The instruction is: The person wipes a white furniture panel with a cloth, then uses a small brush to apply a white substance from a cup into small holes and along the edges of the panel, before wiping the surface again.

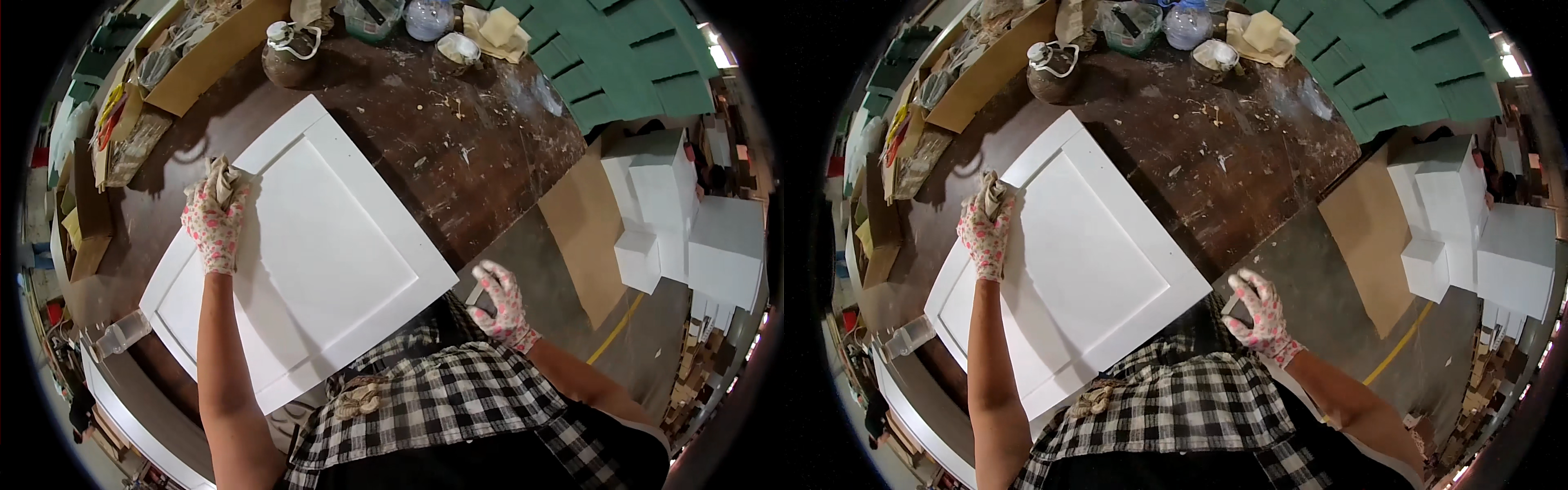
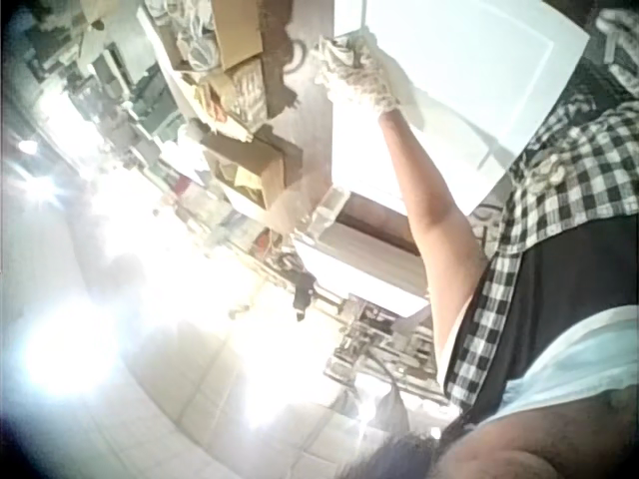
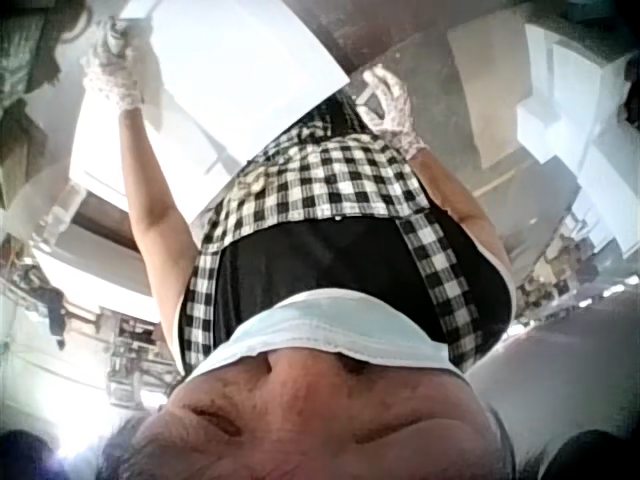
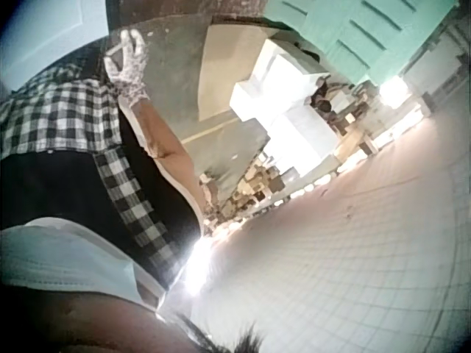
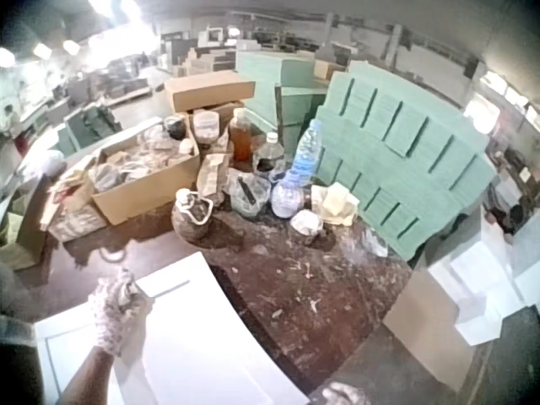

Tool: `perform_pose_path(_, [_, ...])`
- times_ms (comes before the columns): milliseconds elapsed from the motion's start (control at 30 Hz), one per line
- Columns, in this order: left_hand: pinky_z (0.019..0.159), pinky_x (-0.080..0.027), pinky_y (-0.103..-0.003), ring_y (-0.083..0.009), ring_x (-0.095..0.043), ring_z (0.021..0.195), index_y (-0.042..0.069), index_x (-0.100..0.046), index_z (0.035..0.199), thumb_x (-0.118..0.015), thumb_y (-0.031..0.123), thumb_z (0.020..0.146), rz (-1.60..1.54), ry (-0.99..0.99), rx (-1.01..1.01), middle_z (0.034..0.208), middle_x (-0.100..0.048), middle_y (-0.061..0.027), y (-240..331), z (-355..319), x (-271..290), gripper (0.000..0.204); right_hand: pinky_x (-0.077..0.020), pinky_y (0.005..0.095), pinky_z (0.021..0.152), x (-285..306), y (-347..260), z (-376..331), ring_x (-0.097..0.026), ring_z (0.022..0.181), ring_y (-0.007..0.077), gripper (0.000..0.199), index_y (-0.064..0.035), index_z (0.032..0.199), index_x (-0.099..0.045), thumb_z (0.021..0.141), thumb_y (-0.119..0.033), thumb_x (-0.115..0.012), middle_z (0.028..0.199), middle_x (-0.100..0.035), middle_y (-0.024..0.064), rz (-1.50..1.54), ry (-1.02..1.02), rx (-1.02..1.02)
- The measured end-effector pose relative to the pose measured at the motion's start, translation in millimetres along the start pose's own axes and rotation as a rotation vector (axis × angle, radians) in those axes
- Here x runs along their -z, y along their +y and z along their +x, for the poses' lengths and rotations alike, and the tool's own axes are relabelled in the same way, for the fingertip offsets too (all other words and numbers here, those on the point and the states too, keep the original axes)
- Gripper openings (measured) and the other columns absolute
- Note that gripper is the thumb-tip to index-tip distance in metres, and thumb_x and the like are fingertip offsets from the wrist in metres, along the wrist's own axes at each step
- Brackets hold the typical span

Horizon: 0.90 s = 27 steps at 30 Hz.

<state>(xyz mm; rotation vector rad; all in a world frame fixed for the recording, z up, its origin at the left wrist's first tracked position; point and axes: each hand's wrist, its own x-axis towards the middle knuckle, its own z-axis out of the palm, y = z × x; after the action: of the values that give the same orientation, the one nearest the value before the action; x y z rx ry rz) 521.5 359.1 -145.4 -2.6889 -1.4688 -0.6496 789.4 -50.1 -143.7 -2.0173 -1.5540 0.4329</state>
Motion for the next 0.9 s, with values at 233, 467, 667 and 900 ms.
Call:
perform_pose_path(233, [0.089,-0.045,-0.041,-0.0288,-0.061,0.098,0.021,-0.062,0.122,-0.072,0.039,0.076,-0.031,-0.088,0.077,0.109,-0.065,-0.0096,9,3,3,0.050,-0.0356,0.0475,0.102,-25,-42,45,-0.040,0.124,0.0330,0.062,-0.0123,0.136,-0.044,0.090,-0.053,-0.050,0.138,-0.037,0.0163,-0.197,0.162,0.211])
perform_pose_path(467, [0.089,-0.042,-0.043,-0.0301,-0.060,0.099,0.020,-0.061,0.123,-0.068,0.046,0.078,0.026,-0.137,0.095,0.110,-0.064,-0.0106,1,4,1,0.053,-0.0309,0.0531,0.105,-71,-71,24,-0.040,0.127,0.0308,0.060,-0.0174,0.136,-0.046,0.089,-0.056,-0.047,0.135,-0.040,0.0148,-0.154,0.054,0.350])
perform_pose_path(667, [0.083,-0.049,-0.038,-0.0304,-0.062,0.098,0.008,-0.062,0.121,-0.066,0.008,0.081,-0.447,0.106,-0.117,0.113,-0.064,-0.0134,-94,-39,26,0.040,-0.0348,0.0502,0.103,-46,-42,27,-0.041,0.123,0.0358,0.059,-0.0102,0.139,-0.043,0.091,-0.044,-0.053,0.138,-0.038,0.0159,-0.267,0.339,0.190])
perform_pose_path(900, [0.099,-0.044,-0.039,-0.0288,-0.058,0.111,0.009,-0.065,0.115,-0.063,0.015,0.081,-0.076,-0.133,-0.041,0.115,-0.064,-0.0105,-205,-202,114,0.035,-0.0353,0.0513,0.101,-58,-49,23,-0.040,0.122,0.0395,0.056,-0.0085,0.137,-0.044,0.090,-0.038,-0.054,0.138,-0.037,0.0190,-0.380,0.323,0.173])
